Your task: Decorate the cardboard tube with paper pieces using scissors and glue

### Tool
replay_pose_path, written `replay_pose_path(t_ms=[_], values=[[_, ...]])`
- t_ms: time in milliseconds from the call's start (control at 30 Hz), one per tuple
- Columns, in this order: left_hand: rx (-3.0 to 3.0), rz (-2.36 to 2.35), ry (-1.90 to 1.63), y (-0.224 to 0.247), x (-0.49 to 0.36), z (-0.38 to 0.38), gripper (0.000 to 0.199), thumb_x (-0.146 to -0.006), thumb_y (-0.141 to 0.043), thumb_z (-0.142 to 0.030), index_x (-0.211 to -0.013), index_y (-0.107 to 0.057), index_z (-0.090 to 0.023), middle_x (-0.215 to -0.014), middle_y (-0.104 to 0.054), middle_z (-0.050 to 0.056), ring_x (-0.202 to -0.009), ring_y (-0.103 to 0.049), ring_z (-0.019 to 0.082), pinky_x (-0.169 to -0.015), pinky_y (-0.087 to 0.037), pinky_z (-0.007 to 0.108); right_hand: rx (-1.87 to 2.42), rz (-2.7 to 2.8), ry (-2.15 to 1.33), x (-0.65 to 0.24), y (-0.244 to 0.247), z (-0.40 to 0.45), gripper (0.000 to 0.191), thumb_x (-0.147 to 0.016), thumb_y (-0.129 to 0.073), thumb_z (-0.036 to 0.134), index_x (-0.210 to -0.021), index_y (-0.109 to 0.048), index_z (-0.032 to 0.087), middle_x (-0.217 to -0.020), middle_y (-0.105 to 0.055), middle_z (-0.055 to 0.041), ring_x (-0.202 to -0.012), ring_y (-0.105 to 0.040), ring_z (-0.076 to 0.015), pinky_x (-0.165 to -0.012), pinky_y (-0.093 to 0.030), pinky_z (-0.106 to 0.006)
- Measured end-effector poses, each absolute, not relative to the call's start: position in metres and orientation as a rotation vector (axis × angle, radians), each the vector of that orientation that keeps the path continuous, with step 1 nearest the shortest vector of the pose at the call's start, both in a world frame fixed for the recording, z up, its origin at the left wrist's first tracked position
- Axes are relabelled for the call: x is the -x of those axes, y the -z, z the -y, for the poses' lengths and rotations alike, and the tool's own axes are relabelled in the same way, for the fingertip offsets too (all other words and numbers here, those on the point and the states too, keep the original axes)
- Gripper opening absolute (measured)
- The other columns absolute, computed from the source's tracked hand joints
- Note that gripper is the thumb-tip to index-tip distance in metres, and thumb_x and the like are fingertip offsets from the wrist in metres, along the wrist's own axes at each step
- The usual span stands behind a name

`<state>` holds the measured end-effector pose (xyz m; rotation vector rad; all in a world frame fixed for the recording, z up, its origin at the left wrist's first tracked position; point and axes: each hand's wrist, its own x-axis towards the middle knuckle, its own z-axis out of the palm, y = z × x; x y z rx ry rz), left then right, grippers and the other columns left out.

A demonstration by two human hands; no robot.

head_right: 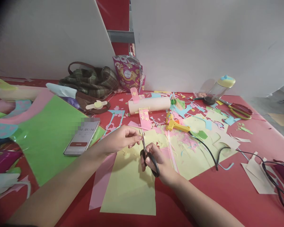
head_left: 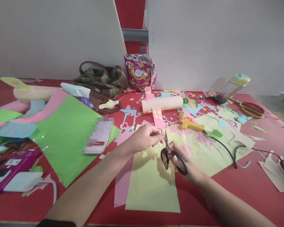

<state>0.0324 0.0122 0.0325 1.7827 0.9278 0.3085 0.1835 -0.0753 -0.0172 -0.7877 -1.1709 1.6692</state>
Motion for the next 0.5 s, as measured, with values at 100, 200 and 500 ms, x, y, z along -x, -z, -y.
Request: replay_pose_path(t_ms=[100,200,500], values=[[-1.771,-0.925,-0.316,-0.0307,-0.0335,-0.012,0.033,-0.075,-0.041,-0.041,-0.067,-0.058,-0.015,-0.053,-0.047,-0.001,-0.049,-0.042,0.009,-0.047,-0.032,0.02,0.765,1.154,-1.681,-0.1839,0.0177,0.0762,0.027,-0.076,-0.049,0.045,-0.08,-0.037,0.022,-0.072,-0.046,-0.0004,-0.061,-0.044,-0.0128,-0.058,-0.035,-0.028],[-1.764,-0.9,-0.328,-0.0314,-0.0343,-0.0118,0.033,-0.075,-0.042,-0.041,-0.065,-0.058,-0.013,-0.051,-0.046,-0.002,-0.048,-0.04,0.008,-0.046,-0.031,0.02,0.743,1.139,-1.695,-0.1845,0.0188,0.0768,0.026,-0.076,-0.049,0.045,-0.081,-0.038,0.022,-0.074,-0.046,-0.0013,-0.063,-0.045,-0.0137,-0.059,-0.036,-0.029],[-1.732,-0.885,-0.397,-0.031,-0.0363,-0.0096,0.028,-0.075,-0.044,-0.035,-0.063,-0.057,-0.014,-0.051,-0.044,-0.003,-0.048,-0.039,0.007,-0.046,-0.03,0.02,0.786,1.138,-1.657,-0.1845,0.0223,0.0768,0.025,-0.076,-0.049,0.044,-0.081,-0.038,0.022,-0.071,-0.046,-0.0006,-0.06,-0.044,-0.0134,-0.058,-0.035,-0.028]])
